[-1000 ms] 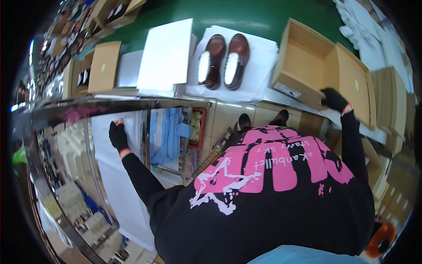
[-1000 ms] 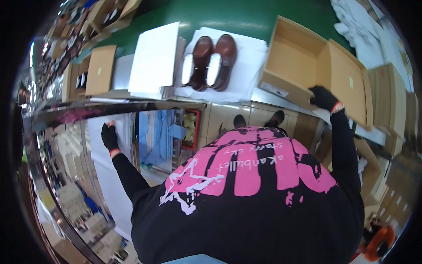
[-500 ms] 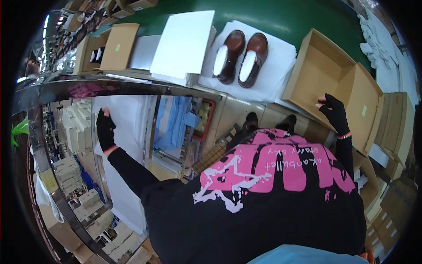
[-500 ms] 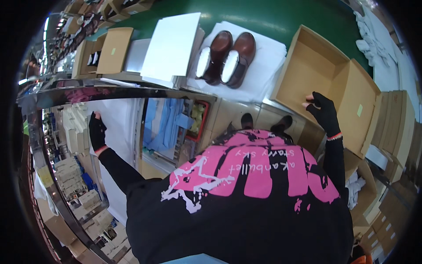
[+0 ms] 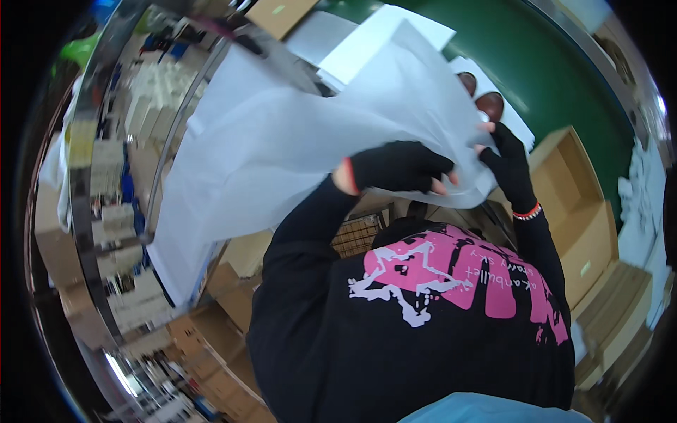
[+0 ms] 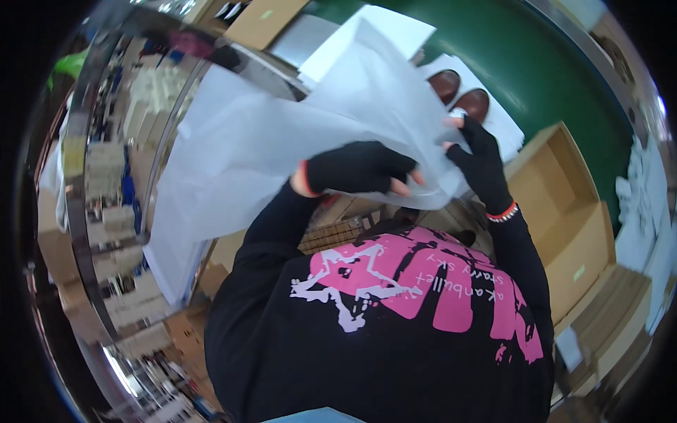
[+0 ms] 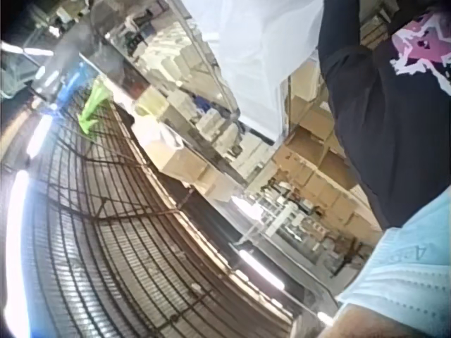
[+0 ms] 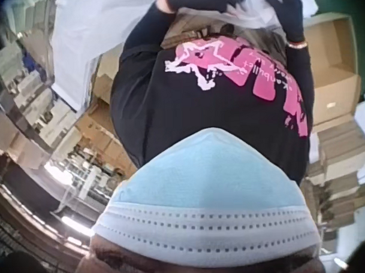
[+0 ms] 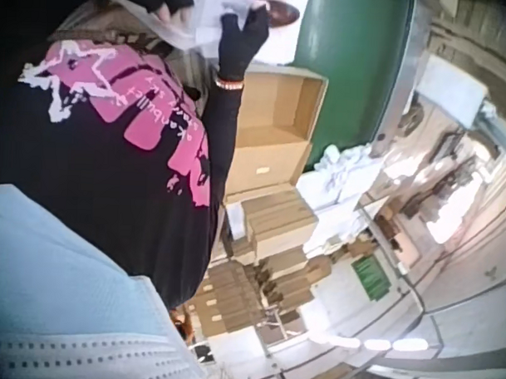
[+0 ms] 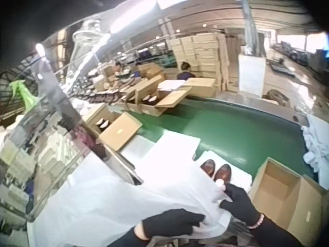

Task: Packing brown leather boots into cardboard boxes at a workstation.

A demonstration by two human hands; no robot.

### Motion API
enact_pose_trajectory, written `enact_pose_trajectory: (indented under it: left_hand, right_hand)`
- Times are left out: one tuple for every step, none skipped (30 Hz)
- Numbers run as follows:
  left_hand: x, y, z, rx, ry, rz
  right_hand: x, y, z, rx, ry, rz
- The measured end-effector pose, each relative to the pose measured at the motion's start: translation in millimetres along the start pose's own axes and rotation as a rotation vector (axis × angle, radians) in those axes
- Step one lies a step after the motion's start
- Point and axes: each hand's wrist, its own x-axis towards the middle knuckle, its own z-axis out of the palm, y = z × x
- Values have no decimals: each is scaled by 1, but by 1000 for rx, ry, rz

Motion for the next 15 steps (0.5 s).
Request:
enact_pose_trajectory:
  left_hand:
    - [-31,-18,-11,-417,128,-52]
    - [-62,-38,-27,-446,366,-151]
    - [-91,-54,-45,-193,718,-171]
    - [-125,-78,-59,209,1131,-197]
    - [-160,-102,-67,698,1438,-448]
    - [-212,-145,-65,1078,1407,-805]
    - [-261,-174,-54,1454,1297,-1176]
    - [-282,-185,-50,1271,1328,-1116]
    - [-299,-189,-49,1100,1353,-1051]
    - [-300,-187,-49,920,1366,-974]
    - [-299,-185,-51,1059,1395,-974]
    - [-297,-182,-54,1203,1420,-970]
    - [-284,-176,-55,1331,1434,-956]
    - [-254,-160,-60,1295,1494,-964]
    - [-231,-136,-66,1367,1536,-808]
  right_hand:
    - [3,-1,-6,-24,-16,13]
    - [3,3,-8,7,16,18]
    - [0,9,-16,41,76,22]
    - [1,11,-19,17,126,-19]
    - [2,12,-19,-7,178,-58]
    - [5,6,-15,-26,184,-29]
    - [6,2,-12,-100,166,-63]
    - [6,1,-15,-204,185,-45]
    - [8,0,-16,-300,203,-34]
    - [8,-2,-14,-233,184,-32]
    - [7,-5,-11,-162,164,-31]
    - [6,-8,-10,-89,145,-29]
    - [1,-13,-18,-111,85,-64]
    - [-2,-19,-32,-138,44,-97]
    - [-7,-20,-49,-157,7,-133]
